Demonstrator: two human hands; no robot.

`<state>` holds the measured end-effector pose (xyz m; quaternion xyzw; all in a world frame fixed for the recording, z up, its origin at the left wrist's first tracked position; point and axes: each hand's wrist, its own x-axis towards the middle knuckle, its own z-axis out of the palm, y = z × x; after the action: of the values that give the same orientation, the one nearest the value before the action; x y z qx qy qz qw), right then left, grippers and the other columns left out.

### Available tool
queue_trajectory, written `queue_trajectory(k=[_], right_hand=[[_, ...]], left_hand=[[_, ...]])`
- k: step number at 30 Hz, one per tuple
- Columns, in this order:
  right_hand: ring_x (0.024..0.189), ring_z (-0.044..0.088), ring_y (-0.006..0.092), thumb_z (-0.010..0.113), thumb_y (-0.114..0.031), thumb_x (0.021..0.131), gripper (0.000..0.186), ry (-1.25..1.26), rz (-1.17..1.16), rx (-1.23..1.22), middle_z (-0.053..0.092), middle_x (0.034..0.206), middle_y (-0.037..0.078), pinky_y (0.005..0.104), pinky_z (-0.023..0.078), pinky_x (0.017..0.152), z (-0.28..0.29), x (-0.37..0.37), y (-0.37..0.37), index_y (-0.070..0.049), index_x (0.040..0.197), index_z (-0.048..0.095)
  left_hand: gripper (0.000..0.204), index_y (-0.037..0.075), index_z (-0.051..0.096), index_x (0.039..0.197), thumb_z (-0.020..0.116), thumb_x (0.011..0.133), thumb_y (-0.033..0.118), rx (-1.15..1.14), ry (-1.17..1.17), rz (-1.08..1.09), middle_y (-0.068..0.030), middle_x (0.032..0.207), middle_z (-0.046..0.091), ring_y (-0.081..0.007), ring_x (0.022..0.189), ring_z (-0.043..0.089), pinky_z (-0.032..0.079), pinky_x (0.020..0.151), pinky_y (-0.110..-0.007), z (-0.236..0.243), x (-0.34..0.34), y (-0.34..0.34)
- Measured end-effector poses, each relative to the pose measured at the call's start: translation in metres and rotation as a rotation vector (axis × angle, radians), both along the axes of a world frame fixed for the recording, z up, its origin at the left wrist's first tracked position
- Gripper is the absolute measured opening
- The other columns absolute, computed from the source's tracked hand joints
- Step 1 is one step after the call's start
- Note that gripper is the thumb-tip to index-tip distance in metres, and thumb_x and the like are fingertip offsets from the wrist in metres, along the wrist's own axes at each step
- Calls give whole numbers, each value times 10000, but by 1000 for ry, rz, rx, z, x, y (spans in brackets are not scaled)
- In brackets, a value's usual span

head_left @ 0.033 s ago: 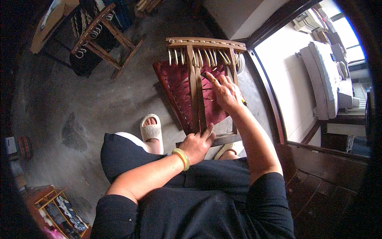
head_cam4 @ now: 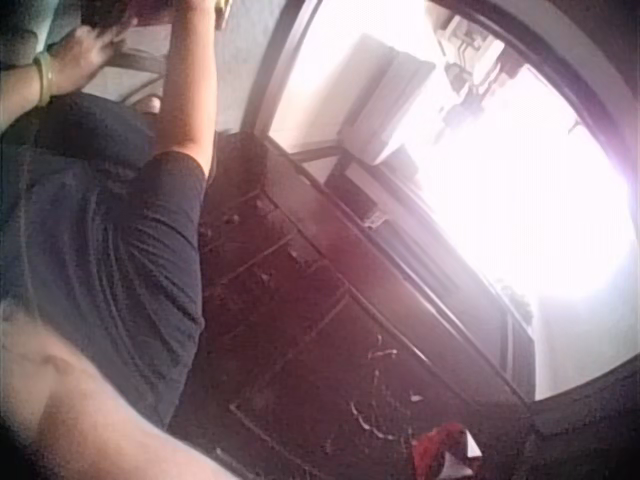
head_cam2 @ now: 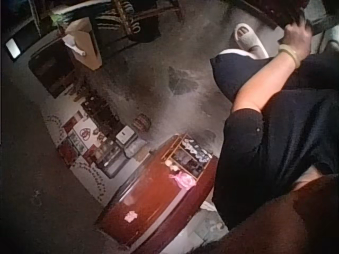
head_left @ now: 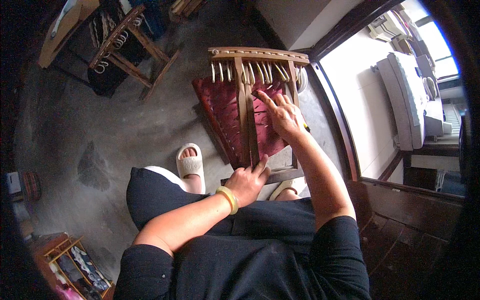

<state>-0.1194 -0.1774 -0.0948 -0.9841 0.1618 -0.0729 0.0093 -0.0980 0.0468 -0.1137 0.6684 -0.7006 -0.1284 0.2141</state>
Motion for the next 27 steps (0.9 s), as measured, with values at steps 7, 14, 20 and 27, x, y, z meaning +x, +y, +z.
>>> queue_trajectory(k=[7, 14, 20, 27], right_hand=[[871, 522, 272, 561, -103, 738, 654, -4, 70, -10, 513, 891, 82, 364, 474, 703, -2, 8, -8, -195, 1367, 406], [890, 526, 247, 486, -67, 786, 545, -42, 92, -13, 532, 921, 69, 352, 470, 754, -5, 9, -9, -163, 1322, 475], [992, 509, 254, 476, -54, 774, 583, 0, 119, 13, 543, 1024, 77, 348, 459, 827, -5, 6, -11, -153, 1347, 440], [991, 499, 265, 537, -130, 726, 633, -15, 188, 12, 532, 1025, 92, 349, 461, 804, -6, 7, -16, -116, 1349, 425]], left_hand=[[437, 29, 561, 1121, 570, 691, 102, -22, -14, 7, -265, 1322, 432, -285, 694, 631, 527, 605, -372, -1, -2, -1], [414, 40, 575, 1087, 577, 677, 100, -25, -26, 18, -234, 1279, 482, -243, 680, 631, 527, 587, -346, 3, 0, -4], [413, 34, 576, 1078, 587, 672, 109, -21, -23, 20, -227, 1255, 501, -239, 665, 627, 523, 579, -343, 7, 1, -4], [420, 26, 575, 1079, 594, 669, 113, -28, -21, 22, -226, 1249, 504, -238, 648, 624, 520, 575, -343, 6, 1, -5]])
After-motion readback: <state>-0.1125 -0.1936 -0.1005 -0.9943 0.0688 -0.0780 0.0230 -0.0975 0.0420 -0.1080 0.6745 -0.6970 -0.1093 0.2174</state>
